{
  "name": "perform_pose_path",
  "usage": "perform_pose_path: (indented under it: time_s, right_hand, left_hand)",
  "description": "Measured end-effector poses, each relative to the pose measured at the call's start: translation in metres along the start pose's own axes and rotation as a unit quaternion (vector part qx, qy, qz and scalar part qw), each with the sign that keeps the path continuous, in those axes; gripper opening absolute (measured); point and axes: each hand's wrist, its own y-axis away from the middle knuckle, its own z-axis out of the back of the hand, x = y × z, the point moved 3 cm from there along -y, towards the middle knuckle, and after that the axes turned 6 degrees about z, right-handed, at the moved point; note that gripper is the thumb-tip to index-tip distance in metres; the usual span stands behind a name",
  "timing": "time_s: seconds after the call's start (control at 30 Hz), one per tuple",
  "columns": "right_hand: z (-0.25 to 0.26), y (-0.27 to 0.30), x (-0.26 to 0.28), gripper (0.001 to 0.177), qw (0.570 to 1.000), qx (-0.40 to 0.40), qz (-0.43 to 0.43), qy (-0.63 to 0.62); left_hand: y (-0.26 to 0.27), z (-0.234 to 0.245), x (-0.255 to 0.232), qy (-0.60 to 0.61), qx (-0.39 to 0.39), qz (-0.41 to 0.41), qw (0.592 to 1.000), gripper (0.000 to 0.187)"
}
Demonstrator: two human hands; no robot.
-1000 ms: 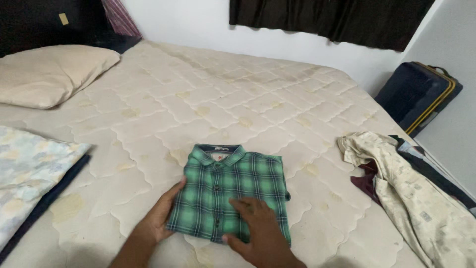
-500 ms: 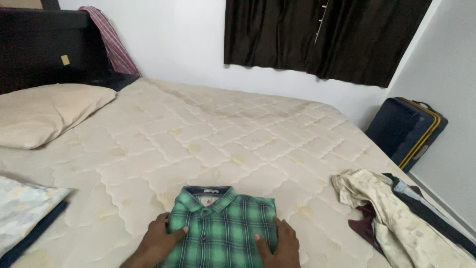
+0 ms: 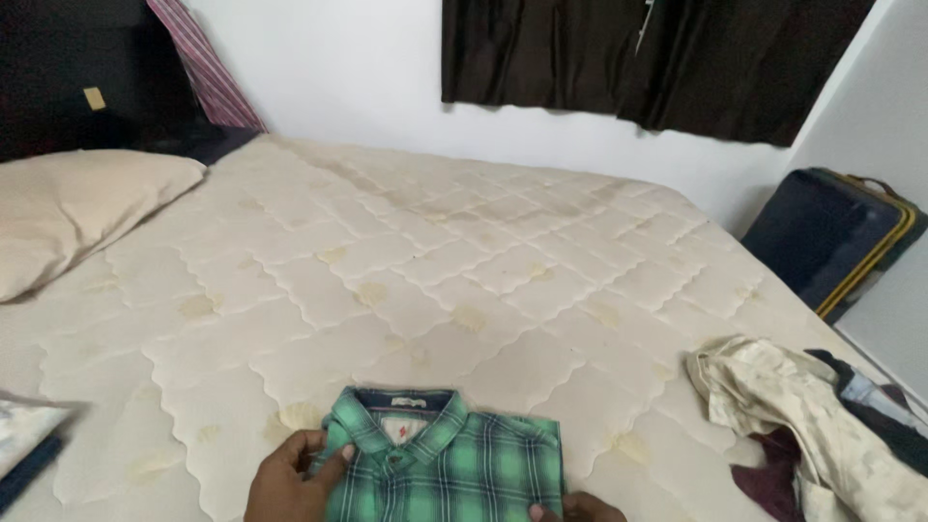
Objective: The person folds a green plaid shirt on a bed, smoothing and aligning the fabric before folding it into a compact rectangle. Then the person folds a striped polo shirt using the same method, smoothing and folding it into a neat stack.
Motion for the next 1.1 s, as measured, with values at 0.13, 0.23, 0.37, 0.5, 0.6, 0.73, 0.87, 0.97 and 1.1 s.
perform_pose_path:
  time_s: [0.13, 0.23, 0.37, 0.5, 0.6, 0.73, 0.87, 0.97, 1.1]
  right_hand:
    - [0.008, 0.053, 0.040, 0.038, 0.997, -0.001, -0.004, 0.079]
    - [0.004, 0.077, 0.074, 0.026, 0.988, -0.025, -0.007, -0.150]
    - [0.011, 0.103, 0.103, 0.014, 0.966, 0.058, -0.075, -0.241]
    - [0.020, 0.125, 0.117, 0.019, 0.973, 0.063, -0.109, -0.191]
    - [0.024, 0.130, 0.128, 0.026, 0.978, 0.075, -0.074, -0.179]
    - [0.029, 0.132, 0.128, 0.015, 0.937, 0.077, -0.059, -0.335]
    - [0.026, 0.131, 0.122, 0.021, 0.982, 0.063, -0.064, -0.168]
    - [0.024, 0.129, 0.126, 0.023, 0.989, 0.038, -0.087, -0.114]
    - [0.023, 0.134, 0.133, 0.035, 0.992, 0.061, -0.082, -0.079]
  left_hand:
    - [0.031, 0.004, -0.020, -0.002, -0.004, 0.006, 1.000, 0.044]
    - [0.041, 0.010, -0.039, -0.029, 0.001, 0.054, 0.998, 0.056]
    - [0.064, 0.015, -0.056, -0.130, 0.020, 0.024, 0.991, 0.060]
    - [0.081, 0.017, -0.065, -0.052, 0.072, 0.102, 0.991, 0.044]
    - [0.088, 0.022, -0.075, -0.003, 0.065, 0.093, 0.994, 0.040]
    - [0.087, 0.018, -0.082, 0.183, 0.109, 0.076, 0.974, 0.038]
    - [0.087, 0.018, -0.066, 0.080, 0.111, 0.130, 0.982, 0.036]
    - [0.086, 0.014, -0.062, 0.147, 0.112, 0.138, 0.973, 0.035]
    - [0.090, 0.014, -0.069, 0.106, 0.111, 0.107, 0.982, 0.036]
